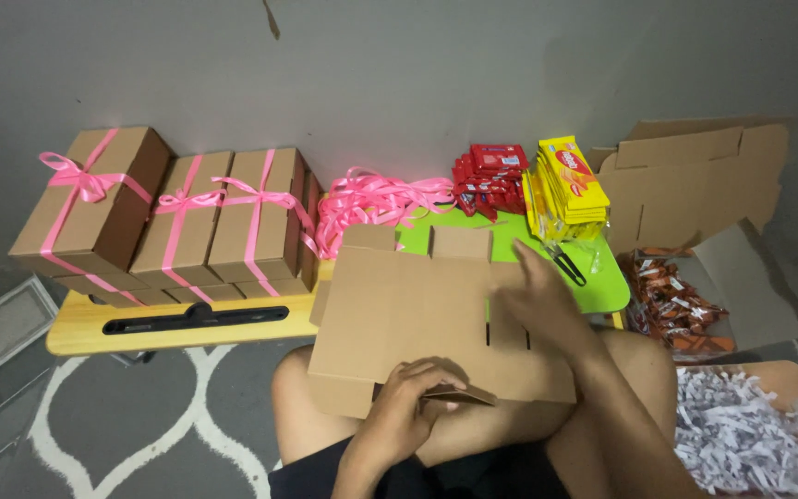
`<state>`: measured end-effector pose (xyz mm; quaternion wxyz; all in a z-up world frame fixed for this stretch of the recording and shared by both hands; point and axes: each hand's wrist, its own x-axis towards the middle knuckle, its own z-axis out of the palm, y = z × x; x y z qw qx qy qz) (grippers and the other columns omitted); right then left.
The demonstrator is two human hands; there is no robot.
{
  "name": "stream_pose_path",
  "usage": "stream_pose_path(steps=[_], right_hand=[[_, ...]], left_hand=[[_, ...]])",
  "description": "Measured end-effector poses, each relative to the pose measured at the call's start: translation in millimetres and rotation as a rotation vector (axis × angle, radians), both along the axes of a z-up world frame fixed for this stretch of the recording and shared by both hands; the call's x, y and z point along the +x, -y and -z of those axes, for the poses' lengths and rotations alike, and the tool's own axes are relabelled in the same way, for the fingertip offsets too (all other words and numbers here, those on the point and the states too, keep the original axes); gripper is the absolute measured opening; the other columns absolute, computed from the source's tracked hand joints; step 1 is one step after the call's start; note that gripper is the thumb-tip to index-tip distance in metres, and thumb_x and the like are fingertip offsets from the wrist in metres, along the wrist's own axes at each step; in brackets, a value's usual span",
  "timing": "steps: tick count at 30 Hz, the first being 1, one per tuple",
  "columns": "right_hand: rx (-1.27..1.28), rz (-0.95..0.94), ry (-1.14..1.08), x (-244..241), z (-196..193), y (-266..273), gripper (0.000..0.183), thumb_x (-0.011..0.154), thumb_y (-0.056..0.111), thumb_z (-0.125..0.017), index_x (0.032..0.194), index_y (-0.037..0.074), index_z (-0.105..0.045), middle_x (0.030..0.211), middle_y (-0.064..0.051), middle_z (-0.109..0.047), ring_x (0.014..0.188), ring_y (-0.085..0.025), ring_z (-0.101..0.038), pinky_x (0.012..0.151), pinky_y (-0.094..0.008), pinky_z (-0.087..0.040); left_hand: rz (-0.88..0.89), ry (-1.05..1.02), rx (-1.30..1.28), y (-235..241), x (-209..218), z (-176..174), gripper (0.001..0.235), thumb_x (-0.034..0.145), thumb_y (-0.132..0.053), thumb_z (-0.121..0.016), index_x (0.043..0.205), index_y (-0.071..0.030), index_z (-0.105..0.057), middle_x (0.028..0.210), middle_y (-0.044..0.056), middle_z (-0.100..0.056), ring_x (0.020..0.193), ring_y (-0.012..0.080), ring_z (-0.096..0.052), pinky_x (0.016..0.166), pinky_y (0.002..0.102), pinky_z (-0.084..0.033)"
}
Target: The person folds a flat cardboard sheet into a small box, tucks the flaps to form the sides, and places the assembled box on a green tray. They then reach for shredded paper from a nearby container.
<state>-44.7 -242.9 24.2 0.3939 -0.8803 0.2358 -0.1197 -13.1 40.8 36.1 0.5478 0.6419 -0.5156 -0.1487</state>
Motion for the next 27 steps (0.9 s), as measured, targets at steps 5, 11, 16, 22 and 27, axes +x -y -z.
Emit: stream_pose_path(steps=[5, 11, 16, 22, 27], right_hand=[[0.217, -0.175, -0.132, 43, -1, 12, 0.085, 0.078, 0.006, -0.053, 0.157, 0.027, -0.029, 0.162, -0.016, -0.04, 0.135, -0.022, -0.051, 0.087, -0.031, -0.048], [0.366, -0.188, 0.071, 47, 34, 41, 0.032, 0.087, 0.007, -0.074, 0.117, 0.012, -0.064, 0.129, -0.005, -0.067, 0.13, -0.016, -0.061, 0.097, -0.029, -0.053], [0.265, 0.053, -0.071, 15, -17, 13, 0.034, 0.081, 0.031, -0.083, 0.106, 0.012, -0.071, 0.118, -0.005, -0.077, 0.113, -0.014, -0.072, 0.098, -0.026, -0.052], [0.054, 0.106, 0.011, -21, -16, 32, 0.014, 0.086, 0.024, -0.081, 0.087, 0.009, -0.079, 0.095, -0.003, -0.082, 0.09, -0.014, -0.075, 0.088, -0.028, -0.058], [-0.034, 0.139, 0.072, -33, 13, 56, 0.006, 0.082, 0.015, -0.076, 0.087, 0.012, -0.074, 0.091, 0.001, -0.078, 0.086, -0.012, -0.071, 0.08, -0.029, -0.055]], left_hand=[[-0.135, 0.06, 0.114, -7, 0, 25, 0.035, 0.087, -0.005, -0.063, 0.121, -0.012, -0.068, 0.123, 0.007, -0.073, 0.118, 0.0286, -0.066, 0.098, 0.039, -0.046], [-0.191, 0.149, 0.104, -8, 1, 16, 0.021, 0.091, -0.009, -0.059, 0.11, -0.014, -0.068, 0.113, 0.006, -0.074, 0.103, 0.0283, -0.065, 0.091, 0.037, -0.044], [-0.208, 0.272, 0.042, -1, -7, 18, 0.01, 0.101, -0.011, -0.054, 0.098, -0.009, -0.063, 0.09, 0.006, -0.064, 0.087, 0.027, -0.058, 0.08, 0.035, -0.038], [-0.163, 0.375, 0.109, 8, -18, 23, 0.006, 0.094, -0.006, -0.06, 0.098, -0.011, -0.062, 0.1, 0.007, -0.062, 0.093, 0.0288, -0.057, 0.083, 0.038, -0.038], [-0.308, 0.498, 0.21, 2, -16, 33, 0.023, 0.077, 0.001, -0.056, 0.096, -0.012, -0.06, 0.098, 0.007, -0.058, 0.097, 0.0299, -0.056, 0.082, 0.041, -0.038]])
